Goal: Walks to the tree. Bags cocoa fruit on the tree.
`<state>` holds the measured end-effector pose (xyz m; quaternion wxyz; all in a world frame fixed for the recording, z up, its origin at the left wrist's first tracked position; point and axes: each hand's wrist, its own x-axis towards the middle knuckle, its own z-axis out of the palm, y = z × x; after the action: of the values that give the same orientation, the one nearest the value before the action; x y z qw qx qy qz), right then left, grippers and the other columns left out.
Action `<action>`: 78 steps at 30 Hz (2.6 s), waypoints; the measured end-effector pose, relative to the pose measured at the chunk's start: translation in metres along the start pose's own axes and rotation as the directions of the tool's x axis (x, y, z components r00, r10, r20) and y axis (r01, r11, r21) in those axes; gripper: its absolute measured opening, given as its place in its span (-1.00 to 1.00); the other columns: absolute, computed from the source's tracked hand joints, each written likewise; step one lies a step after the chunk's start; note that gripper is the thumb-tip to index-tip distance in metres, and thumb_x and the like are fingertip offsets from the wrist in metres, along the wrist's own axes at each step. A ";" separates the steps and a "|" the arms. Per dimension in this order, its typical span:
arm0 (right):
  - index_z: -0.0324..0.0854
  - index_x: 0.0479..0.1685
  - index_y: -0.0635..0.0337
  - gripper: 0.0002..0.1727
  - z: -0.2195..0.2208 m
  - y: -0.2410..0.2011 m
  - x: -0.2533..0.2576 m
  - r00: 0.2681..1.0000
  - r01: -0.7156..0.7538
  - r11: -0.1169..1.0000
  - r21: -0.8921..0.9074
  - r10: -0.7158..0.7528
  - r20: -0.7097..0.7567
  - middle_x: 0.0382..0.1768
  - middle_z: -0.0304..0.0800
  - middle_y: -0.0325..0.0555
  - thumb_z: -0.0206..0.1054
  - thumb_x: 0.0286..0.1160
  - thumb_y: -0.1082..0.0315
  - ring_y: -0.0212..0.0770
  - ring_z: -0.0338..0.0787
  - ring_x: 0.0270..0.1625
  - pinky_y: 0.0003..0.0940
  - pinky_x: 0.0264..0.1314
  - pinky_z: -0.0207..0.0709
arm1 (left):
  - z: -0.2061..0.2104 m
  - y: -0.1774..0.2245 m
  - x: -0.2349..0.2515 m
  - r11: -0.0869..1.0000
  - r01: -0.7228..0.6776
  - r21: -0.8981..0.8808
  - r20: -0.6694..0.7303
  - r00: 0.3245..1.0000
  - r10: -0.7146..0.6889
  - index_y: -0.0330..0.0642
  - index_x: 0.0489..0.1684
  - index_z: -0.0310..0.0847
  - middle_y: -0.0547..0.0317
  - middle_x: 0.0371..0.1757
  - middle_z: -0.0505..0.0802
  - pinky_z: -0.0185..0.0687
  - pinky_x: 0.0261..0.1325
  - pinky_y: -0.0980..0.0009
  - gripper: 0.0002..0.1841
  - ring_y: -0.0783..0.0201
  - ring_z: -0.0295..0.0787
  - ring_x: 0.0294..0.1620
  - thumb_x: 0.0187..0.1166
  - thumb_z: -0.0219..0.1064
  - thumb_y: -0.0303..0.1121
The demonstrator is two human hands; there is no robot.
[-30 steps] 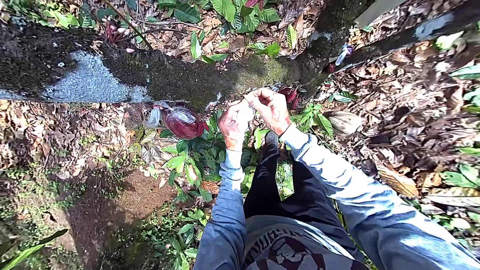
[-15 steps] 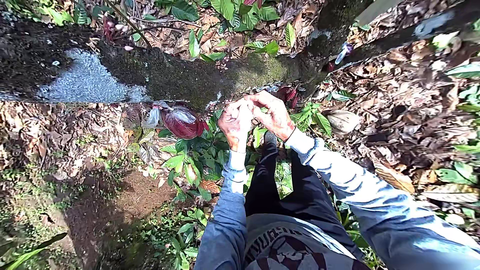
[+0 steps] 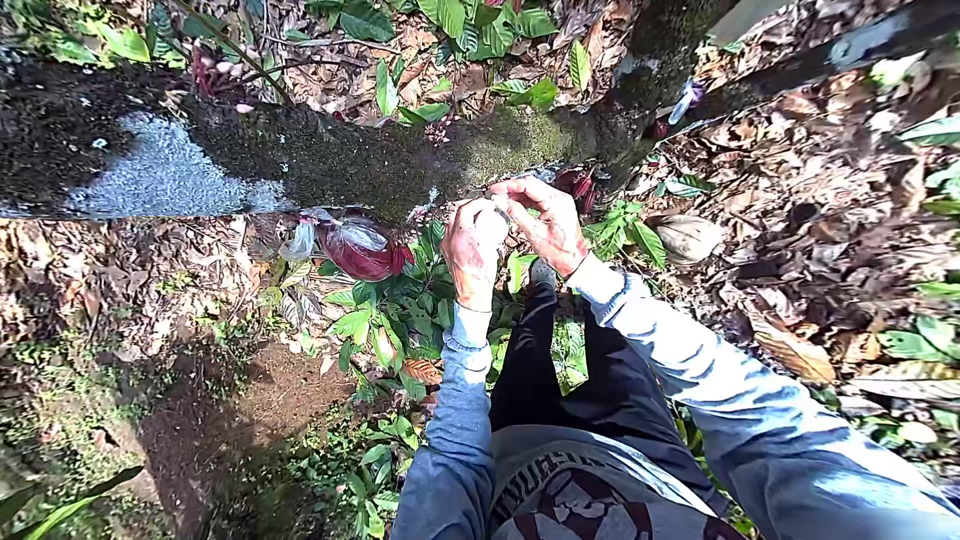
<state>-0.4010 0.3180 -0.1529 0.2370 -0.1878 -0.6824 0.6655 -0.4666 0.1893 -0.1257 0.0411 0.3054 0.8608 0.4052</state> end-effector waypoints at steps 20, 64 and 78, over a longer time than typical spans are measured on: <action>0.69 -0.15 0.07 -0.82 0.000 -0.003 -0.025 0.974 -0.226 0.973 0.034 0.226 0.006 -0.54 0.64 -0.24 0.35 0.68 0.17 -0.36 0.52 -0.64 -0.48 -0.65 0.42 | -0.016 -0.002 -0.001 0.915 0.288 -0.283 0.178 0.953 -0.245 -0.02 0.14 0.84 0.22 0.07 0.87 0.81 -0.32 0.31 -0.78 0.30 0.82 -0.19 0.64 0.41 -0.29; 0.55 -0.01 0.23 -0.84 0.004 0.015 0.001 0.995 -0.101 0.905 0.413 0.100 0.024 -0.23 0.74 -0.11 0.18 0.79 0.31 -0.27 0.70 -0.39 -0.37 -0.33 0.67 | 0.009 -0.014 0.013 0.439 0.447 -0.779 0.201 0.842 -0.501 0.07 0.15 0.67 0.28 -0.02 0.84 0.77 -0.04 0.40 -0.79 0.41 0.78 -0.08 0.83 0.15 -0.17; 0.65 0.03 0.29 -0.82 -0.003 0.002 -0.001 0.997 -0.036 0.959 0.281 0.054 -0.057 -0.16 0.83 -0.10 0.23 0.77 0.36 -0.34 0.72 -0.40 -0.45 -0.41 0.65 | 0.014 -0.016 -0.003 0.656 0.298 -0.693 0.042 0.926 -0.376 0.16 0.27 0.71 0.22 0.05 0.87 0.83 -0.10 0.29 -0.73 0.31 0.82 -0.07 0.80 0.19 -0.11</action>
<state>-0.3984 0.3197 -0.1552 0.2675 -0.1890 -0.5692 0.7541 -0.4678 0.1894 -0.1472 0.1805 0.0812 0.6905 0.6957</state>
